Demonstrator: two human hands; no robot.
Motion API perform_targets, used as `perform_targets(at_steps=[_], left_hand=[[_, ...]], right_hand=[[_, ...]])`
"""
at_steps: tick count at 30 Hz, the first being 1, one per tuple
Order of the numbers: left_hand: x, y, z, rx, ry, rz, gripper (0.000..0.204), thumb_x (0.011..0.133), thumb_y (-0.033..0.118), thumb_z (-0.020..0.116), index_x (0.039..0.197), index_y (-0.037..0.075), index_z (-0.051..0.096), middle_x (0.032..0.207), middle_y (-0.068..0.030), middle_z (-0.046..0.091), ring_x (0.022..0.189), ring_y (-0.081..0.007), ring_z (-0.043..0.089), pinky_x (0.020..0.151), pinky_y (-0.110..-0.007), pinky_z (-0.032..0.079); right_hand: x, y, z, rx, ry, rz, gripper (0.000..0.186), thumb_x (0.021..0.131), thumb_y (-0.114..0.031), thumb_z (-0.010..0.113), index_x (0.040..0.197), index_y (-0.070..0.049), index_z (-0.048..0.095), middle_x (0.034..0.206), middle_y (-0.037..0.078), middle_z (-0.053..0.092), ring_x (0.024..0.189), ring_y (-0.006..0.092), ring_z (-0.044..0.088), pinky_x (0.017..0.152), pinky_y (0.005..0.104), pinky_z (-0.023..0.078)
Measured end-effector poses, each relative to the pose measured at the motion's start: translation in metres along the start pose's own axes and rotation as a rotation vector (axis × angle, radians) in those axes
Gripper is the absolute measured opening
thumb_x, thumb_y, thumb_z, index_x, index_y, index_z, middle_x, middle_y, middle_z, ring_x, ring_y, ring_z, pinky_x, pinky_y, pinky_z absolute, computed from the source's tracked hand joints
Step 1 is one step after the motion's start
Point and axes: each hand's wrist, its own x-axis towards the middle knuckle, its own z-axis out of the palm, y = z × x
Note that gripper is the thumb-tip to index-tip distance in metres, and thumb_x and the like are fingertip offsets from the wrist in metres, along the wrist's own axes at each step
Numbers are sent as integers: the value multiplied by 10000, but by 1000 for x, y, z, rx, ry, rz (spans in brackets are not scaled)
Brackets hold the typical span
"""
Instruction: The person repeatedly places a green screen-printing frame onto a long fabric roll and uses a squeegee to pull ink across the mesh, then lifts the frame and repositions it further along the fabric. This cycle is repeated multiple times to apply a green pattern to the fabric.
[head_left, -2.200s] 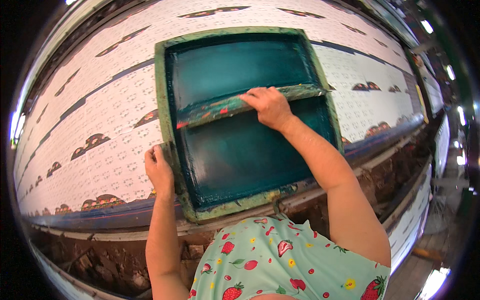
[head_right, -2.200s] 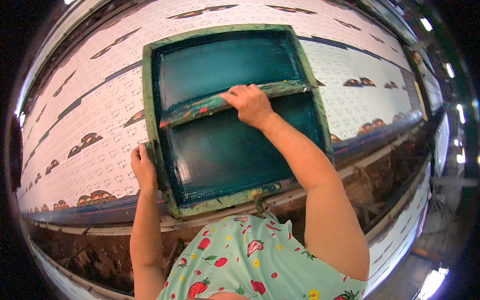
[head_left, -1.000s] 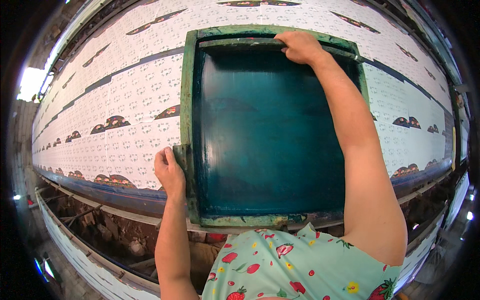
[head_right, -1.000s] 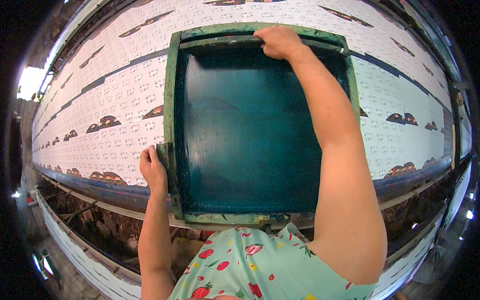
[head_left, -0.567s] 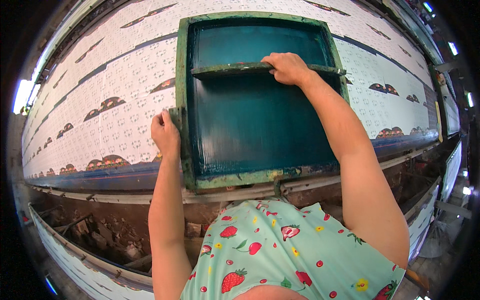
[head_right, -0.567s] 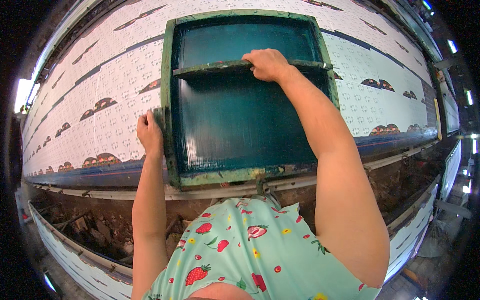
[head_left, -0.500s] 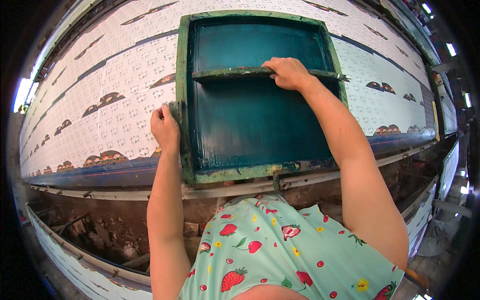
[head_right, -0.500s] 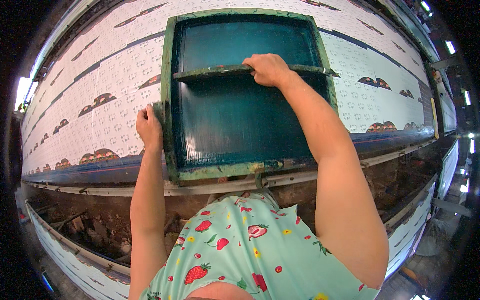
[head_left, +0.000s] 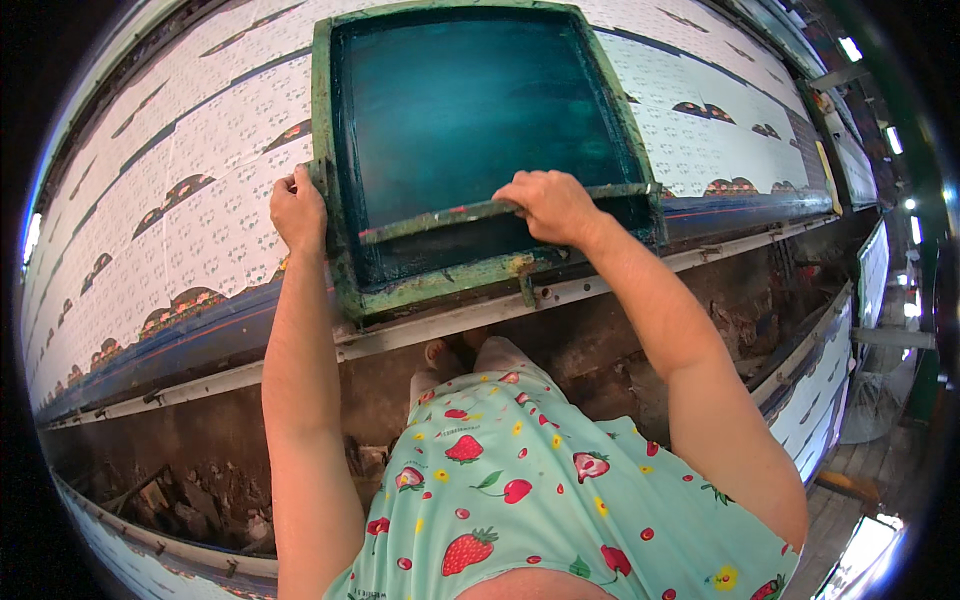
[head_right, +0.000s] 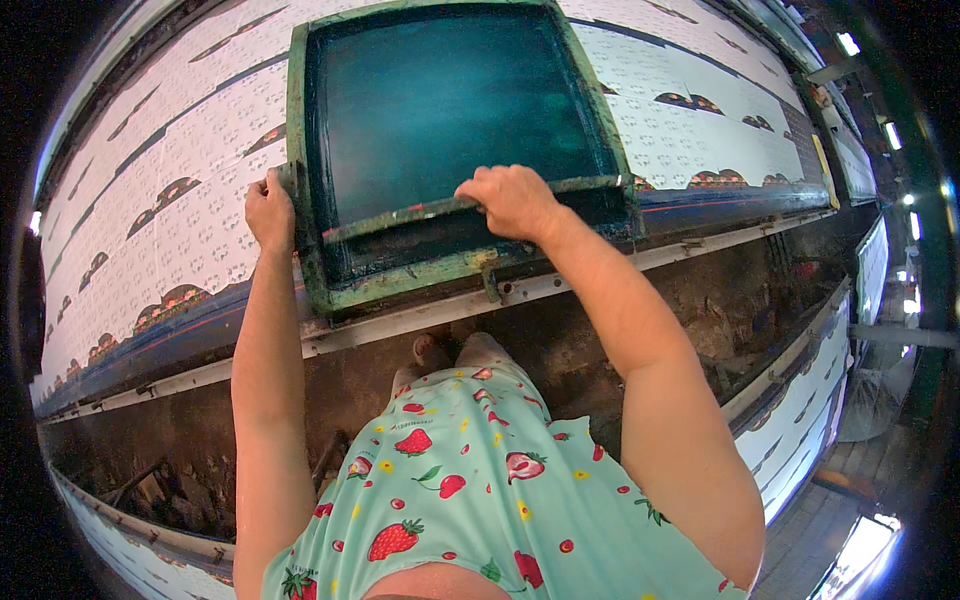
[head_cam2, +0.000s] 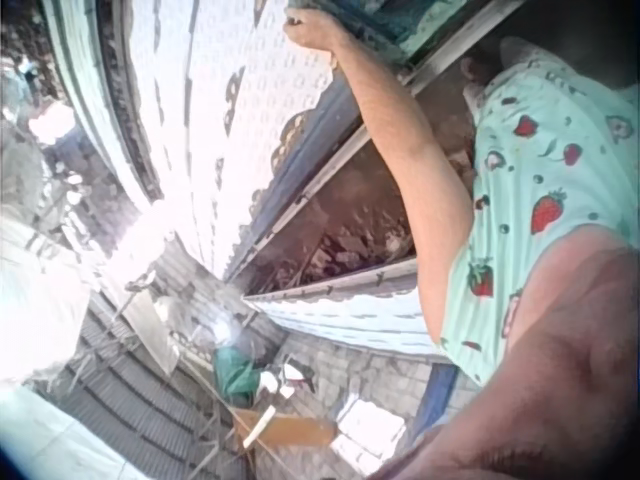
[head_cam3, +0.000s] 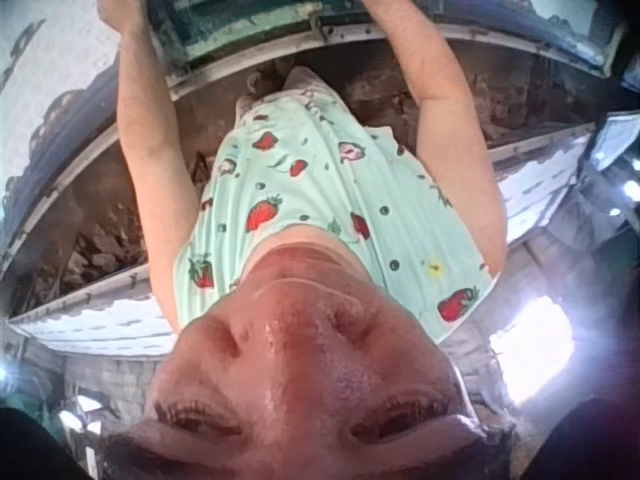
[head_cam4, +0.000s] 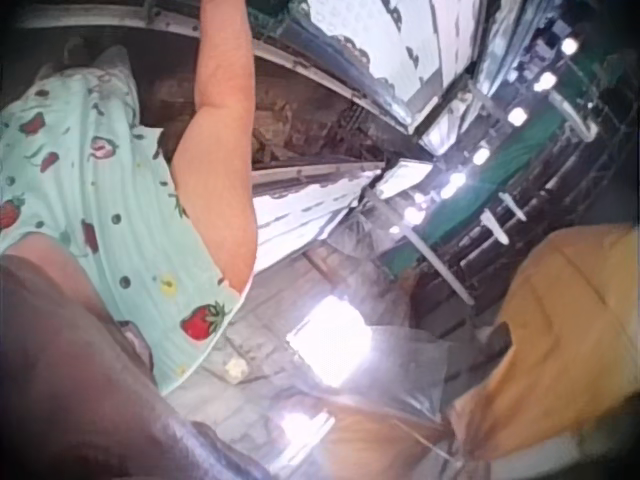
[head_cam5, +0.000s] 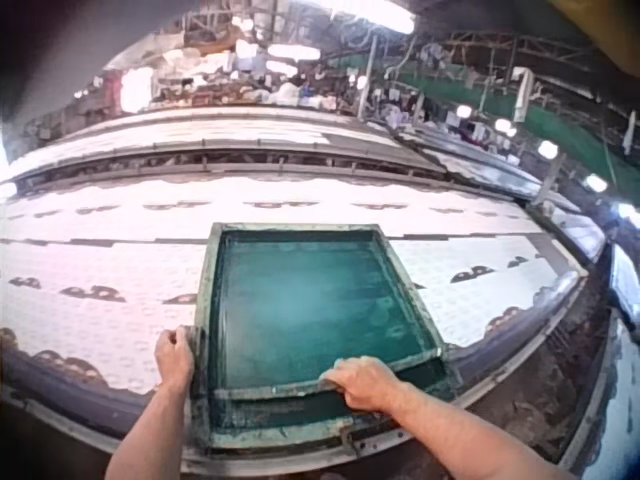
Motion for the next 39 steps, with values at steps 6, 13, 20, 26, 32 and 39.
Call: perform_targets(at_steps=[6, 13, 20, 26, 32, 39], left_hand=[[2, 2, 1, 114, -26, 51, 518, 1084, 426, 597, 1227, -38, 779, 1176, -276, 810, 1129, -446, 770, 1022, -514, 571], [4, 3, 10, 201, -17, 134, 507, 1105, 371, 514, 1144, -72, 759, 1165, -348, 765, 1137, -532, 725, 1018, -563, 547], [16, -10, 15, 373, -4, 185, 517, 1143, 358, 440, 1137, -56, 749, 1165, -361, 753, 1125, -563, 708, 1017, -600, 537], [-2, 9, 22, 660, 96, 98, 566, 1163, 398, 397, 1150, -27, 771, 1192, -338, 773, 1129, -551, 732, 1015, -629, 554], [-4, 24, 15, 904, 127, -57, 618, 1165, 444, 363, 1188, 1, 794, 1202, -304, 795, 1138, -533, 753, 999, -633, 574], [-9, 22, 9, 808, 135, -34, 606, 1158, 439, 390, 1192, -25, 778, 1197, -324, 778, 1128, -552, 730, 995, -634, 553]], right_hand=[[-44, -20, 19, 5, 113, -68, 321, 898, -149, 790, 1216, -190, 803, 1090, 65, 735, 1071, 323, 724, 921, 480, 562], [-67, -27, 27, -2, 169, -84, 584, 877, -590, 859, 1255, -146, 827, 1138, 89, 712, 1102, 328, 676, 931, 474, 535], [-91, 2, 27, 243, 199, -245, 532, 917, -472, 858, 1299, -108, 784, 1261, 117, 767, 1189, 313, 731, 1003, 473, 559], [-138, 99, -10, 449, 461, -227, 353, 930, -286, 873, 1213, -86, 803, 1268, 102, 791, 1242, 326, 726, 1079, 503, 537], [-160, 204, -16, 508, 642, 112, 376, 983, -255, 834, 1304, -67, 778, 1418, 157, 715, 1381, 399, 628, 1179, 530, 489], [-143, 262, 16, 619, 644, 212, 626, 1115, -482, 667, 1562, -48, 616, 1610, 235, 553, 1498, 438, 524, 1266, 520, 405]])
